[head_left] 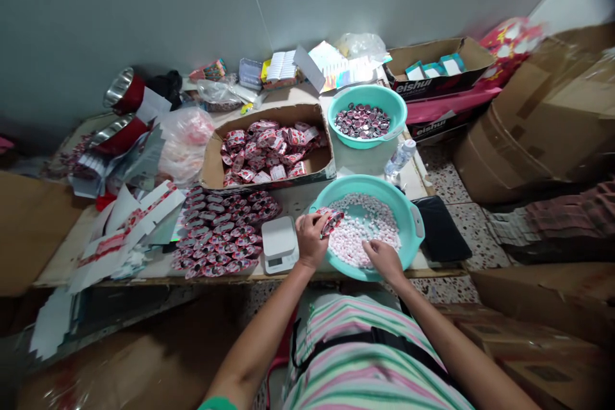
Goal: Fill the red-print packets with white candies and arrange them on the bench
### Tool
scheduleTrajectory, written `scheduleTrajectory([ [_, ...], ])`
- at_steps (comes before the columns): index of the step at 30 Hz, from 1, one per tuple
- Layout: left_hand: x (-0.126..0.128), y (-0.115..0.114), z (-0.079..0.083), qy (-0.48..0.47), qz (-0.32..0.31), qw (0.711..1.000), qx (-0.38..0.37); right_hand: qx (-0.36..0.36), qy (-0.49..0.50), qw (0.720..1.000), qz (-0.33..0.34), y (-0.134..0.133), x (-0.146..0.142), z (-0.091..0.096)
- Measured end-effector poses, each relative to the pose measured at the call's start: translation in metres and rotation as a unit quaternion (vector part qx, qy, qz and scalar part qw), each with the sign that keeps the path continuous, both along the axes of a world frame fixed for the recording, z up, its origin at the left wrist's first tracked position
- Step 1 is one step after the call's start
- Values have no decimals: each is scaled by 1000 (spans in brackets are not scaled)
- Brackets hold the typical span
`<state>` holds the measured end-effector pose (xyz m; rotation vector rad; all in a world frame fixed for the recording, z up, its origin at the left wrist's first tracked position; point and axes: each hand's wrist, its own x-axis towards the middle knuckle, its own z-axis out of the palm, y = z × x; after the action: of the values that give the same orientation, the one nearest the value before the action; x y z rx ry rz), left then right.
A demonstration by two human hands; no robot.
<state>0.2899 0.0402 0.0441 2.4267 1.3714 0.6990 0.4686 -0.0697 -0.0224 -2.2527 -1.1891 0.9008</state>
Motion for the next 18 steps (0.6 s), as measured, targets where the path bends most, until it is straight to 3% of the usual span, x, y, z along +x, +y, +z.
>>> scheduleTrajectory([
  [9, 0, -2, -3, -11, 24, 999, -24, -5, 7, 1000, 20, 1, 2, 0],
  [14, -2, -12, -4, -22, -1, 999, -23, -3, 7, 999, 31, 1, 2, 0],
  [18, -1, -16, -9, -94, 71, 990, -82, -7, 7, 999, 31, 1, 2, 0],
])
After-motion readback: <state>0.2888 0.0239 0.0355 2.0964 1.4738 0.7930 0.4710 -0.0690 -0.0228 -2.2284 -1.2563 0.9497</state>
